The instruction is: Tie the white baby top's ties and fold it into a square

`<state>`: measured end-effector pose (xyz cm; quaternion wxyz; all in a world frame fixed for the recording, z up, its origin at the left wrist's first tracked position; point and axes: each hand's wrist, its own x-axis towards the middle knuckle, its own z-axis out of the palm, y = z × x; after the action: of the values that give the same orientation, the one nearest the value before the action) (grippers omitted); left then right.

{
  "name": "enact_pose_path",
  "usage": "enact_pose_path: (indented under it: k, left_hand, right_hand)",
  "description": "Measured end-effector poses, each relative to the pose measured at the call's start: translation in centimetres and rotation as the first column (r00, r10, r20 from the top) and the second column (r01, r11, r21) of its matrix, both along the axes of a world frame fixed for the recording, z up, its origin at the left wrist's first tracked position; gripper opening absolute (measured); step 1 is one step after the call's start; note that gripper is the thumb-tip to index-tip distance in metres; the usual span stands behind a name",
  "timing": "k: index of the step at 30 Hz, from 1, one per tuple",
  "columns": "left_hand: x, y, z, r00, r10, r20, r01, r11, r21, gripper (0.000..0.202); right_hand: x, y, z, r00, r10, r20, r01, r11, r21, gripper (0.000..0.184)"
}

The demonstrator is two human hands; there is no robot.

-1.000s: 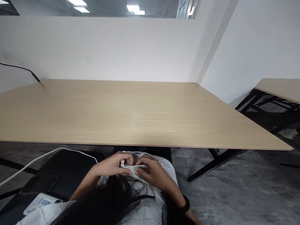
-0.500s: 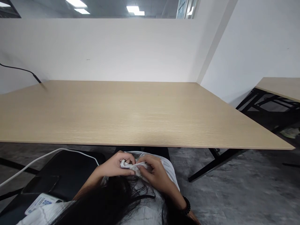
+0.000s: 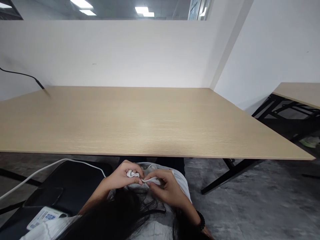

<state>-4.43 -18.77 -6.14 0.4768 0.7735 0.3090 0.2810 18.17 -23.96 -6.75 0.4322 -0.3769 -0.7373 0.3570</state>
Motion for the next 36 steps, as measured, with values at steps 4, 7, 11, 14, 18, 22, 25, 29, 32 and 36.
enact_pose_path:
  k: [4,7,11,14,18,22,25,29,32,36]
  left_hand:
    - [-0.8,0.2,0.8,0.997,-0.037,-0.070,0.045,0.993,0.106,0.037]
    - [-1.5,0.1,1.9,0.993,-0.047,-0.106,0.067,0.979,0.192,0.032]
    - [-2.3,-1.2,3.4,0.998,0.059,-0.017,-0.051,0.946,0.321,0.032]
    - [-2.4,-2.4,4.1,0.982,0.127,0.141,-0.163,0.945,0.284,0.035]
    - [-1.9,-2.6,4.2,0.982,0.183,0.038,-0.187,0.974,0.130,0.038]
    - [-1.3,-1.9,3.8,0.972,0.153,-0.179,-0.137,0.985,0.102,0.027]
    - [-1.2,-1.5,3.8,0.984,0.054,-0.167,-0.033,0.992,0.125,0.025]
    - [-1.3,-1.4,3.9,0.996,-0.052,-0.078,0.065,0.983,0.171,0.018]
    - [-1.2,-1.4,3.7,0.994,-0.105,-0.009,0.105,0.978,0.179,0.013]
    - [-0.5,-1.5,3.0,0.994,-0.104,-0.013,0.105,0.987,0.121,0.011]
  right_hand:
    - [1.5,0.2,0.0,0.989,-0.142,-0.046,0.141,0.990,-0.011,0.015]
    - [2.7,0.0,0.6,0.991,-0.127,-0.047,0.127,0.992,0.011,0.016]
    - [4.6,-1.2,1.9,0.977,-0.174,-0.120,0.177,0.984,0.015,0.020]
    - [6.1,-1.9,2.6,0.943,-0.260,-0.208,0.259,0.965,-0.035,0.032]
    - [6.6,-1.3,2.9,0.922,-0.352,-0.162,0.336,0.934,-0.119,0.033]
    - [5.5,-0.3,3.1,0.938,-0.333,0.093,0.337,0.941,-0.030,0.025]
    - [4.3,-0.4,3.5,0.923,-0.305,0.236,0.282,0.951,0.125,0.020]
    - [2.5,-1.2,3.7,0.938,-0.251,0.240,0.187,0.947,0.261,0.030]
    - [1.2,-1.4,3.5,0.939,-0.170,0.299,0.082,0.955,0.285,0.039]
    - [0.5,-1.3,3.3,0.930,-0.095,0.356,0.007,0.971,0.240,0.036]
